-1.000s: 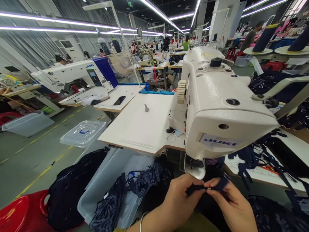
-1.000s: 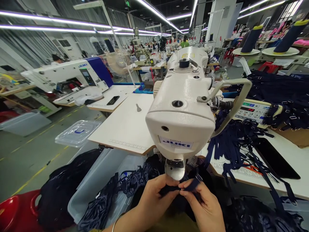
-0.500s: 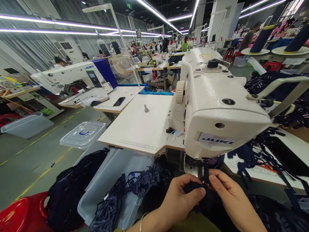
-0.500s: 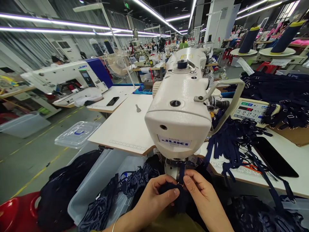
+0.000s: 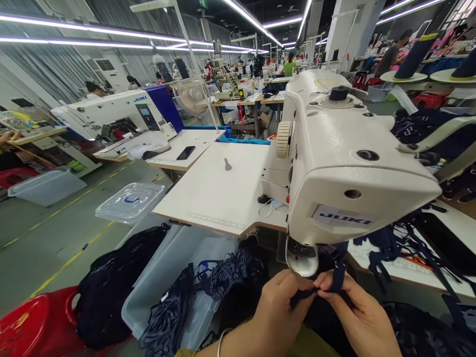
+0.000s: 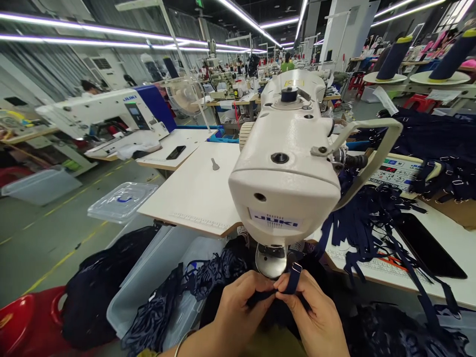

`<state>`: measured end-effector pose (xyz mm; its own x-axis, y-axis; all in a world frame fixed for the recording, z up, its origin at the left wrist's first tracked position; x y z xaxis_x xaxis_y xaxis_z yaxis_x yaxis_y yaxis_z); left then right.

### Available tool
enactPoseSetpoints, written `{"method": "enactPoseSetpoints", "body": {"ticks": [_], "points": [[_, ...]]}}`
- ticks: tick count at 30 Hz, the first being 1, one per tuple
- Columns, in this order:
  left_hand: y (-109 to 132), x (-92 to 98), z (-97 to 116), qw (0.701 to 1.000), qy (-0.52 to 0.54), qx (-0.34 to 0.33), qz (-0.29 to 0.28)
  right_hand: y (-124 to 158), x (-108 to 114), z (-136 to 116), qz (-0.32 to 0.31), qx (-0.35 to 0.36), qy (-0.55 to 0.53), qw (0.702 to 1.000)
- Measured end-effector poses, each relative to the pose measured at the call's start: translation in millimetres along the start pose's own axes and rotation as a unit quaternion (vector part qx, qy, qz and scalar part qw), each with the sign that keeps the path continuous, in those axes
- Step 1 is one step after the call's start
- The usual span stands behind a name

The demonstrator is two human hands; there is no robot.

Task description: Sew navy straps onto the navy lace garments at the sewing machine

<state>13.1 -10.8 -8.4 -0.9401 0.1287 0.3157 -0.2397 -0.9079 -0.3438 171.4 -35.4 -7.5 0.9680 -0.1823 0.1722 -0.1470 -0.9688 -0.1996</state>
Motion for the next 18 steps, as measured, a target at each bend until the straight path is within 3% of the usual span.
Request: {"method": "enactPoseSetpoints", "body": {"ticks": [3, 6, 9, 10, 12, 15, 18], "points": [[-0.5, 3.2, 0.9, 0.999, -0.041, -0.024, -0.011, -3.1, 6.5, 7.0, -0.028, -0.001, 0.043, 0.999], [-2.2, 11.2, 1.6, 0.991, -0.116, -0.063, 0.002, -12.7, 9.8, 12.1, -0.052, -0.051, 0.093, 0.993], [-3.1, 21.3, 1.1, 0.955, -0.228, -0.175, 0.069, -23.7, 5.7, 14.2, -0.064, -0.063, 0.128, 0.988], [-3.5, 23.8, 0.6, 0.934, -0.271, -0.225, 0.065, -26.6, 3.3, 14.5, -0.061, -0.051, 0.137, 0.987], [-4.9, 26.6, -1.7, 0.882, -0.355, -0.310, -0.005, -30.7, -1.6, 15.5, -0.051, -0.021, 0.151, 0.987], [-8.3, 27.9, -7.9, 0.816, -0.453, -0.340, -0.117, -34.7, -6.0, 18.9, -0.022, 0.004, 0.172, 0.985], [-11.5, 27.0, -14.8, 0.803, -0.488, -0.316, -0.134, -39.5, -6.1, 24.3, -0.004, -0.025, 0.145, 0.989]]}}
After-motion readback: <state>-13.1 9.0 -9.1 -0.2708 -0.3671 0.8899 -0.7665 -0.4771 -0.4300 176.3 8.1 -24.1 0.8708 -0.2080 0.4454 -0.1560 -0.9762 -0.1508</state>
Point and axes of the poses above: each hand's wrist, its own y-axis away from the middle knuckle, its own x-axis out of the back of the hand, z = x × y, the point moved 1 cm from there along -y, towards the middle knuckle, and after that the axes turned 5 degrees about x, right-handed, at the moved point
